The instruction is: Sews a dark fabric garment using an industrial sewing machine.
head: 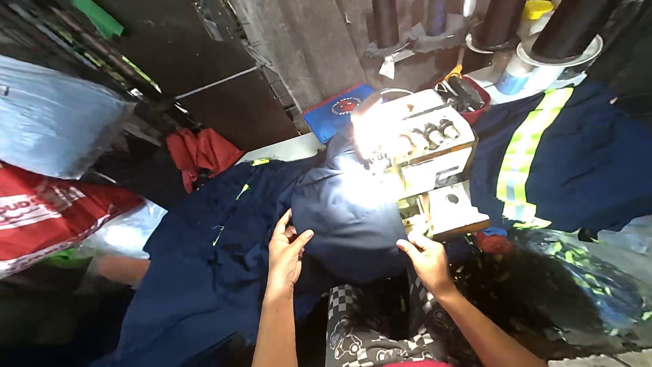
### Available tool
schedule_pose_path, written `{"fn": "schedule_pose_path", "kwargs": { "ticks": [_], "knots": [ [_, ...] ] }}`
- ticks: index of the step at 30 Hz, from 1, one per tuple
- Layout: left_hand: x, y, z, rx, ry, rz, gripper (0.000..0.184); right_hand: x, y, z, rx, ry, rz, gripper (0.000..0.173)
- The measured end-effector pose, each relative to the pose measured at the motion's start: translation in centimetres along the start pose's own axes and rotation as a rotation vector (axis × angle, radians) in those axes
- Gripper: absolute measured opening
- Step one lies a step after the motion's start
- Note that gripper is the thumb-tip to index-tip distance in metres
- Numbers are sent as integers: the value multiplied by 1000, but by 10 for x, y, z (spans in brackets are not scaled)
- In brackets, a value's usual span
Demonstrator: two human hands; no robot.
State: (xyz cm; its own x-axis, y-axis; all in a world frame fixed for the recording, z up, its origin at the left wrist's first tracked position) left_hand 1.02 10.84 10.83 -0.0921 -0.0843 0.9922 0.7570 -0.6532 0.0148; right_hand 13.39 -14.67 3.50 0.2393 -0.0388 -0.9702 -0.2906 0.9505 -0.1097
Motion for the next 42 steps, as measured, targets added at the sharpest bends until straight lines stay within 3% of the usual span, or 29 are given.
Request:
{"fn": "schedule_pose_path", "kwargs": {
  "ticks": [7,15,18,21,23,24,28,31,36,42],
  "knots": [
    [17,7,35,35,121,66,79,-14,10,28,33,-74,-119,23],
    [18,12,89,51,227,76,74,-29,28,78,60,-121,-41,21],
    [3,22,78,102,108,133,69,-21,24,67,-44,-8,-39,25],
    [-14,31,24,-11,-70,227,98,-7,6,28,-238,189,45,23],
    [-27,30,-5,-75,-66,277,122,5,-3,-6,-263,247,142,14],
    [-29,30,-13,-62,-47,299,124,10,-7,-22,-257,262,173,10],
    [-19,24,-19,-58,-115,229,108,20,-16,-55,-264,309,155,12],
    [-15,17,-13,-53,-98,181,106,32,-16,-55,-235,258,107,15],
    [0,16,5,-66,73,190,102,21,-10,-26,-165,154,95,8],
    [34,23,51,-155,189,162,104,-10,0,24,-75,98,-18,20]
  ]
}}
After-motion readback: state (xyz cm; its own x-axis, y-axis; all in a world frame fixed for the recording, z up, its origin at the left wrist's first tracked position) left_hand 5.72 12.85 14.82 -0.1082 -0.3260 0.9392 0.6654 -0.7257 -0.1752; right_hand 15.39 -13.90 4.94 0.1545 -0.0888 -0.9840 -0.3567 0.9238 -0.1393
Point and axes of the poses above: each hand's wrist, its own z-axis towards the middle knuckle, its own y-axis out of the palm, x = y × z, the point moved 1 cm from there along z, towards the middle knuckle, and after that the axes turned 2 degrees about y, right-handed, at the moved point
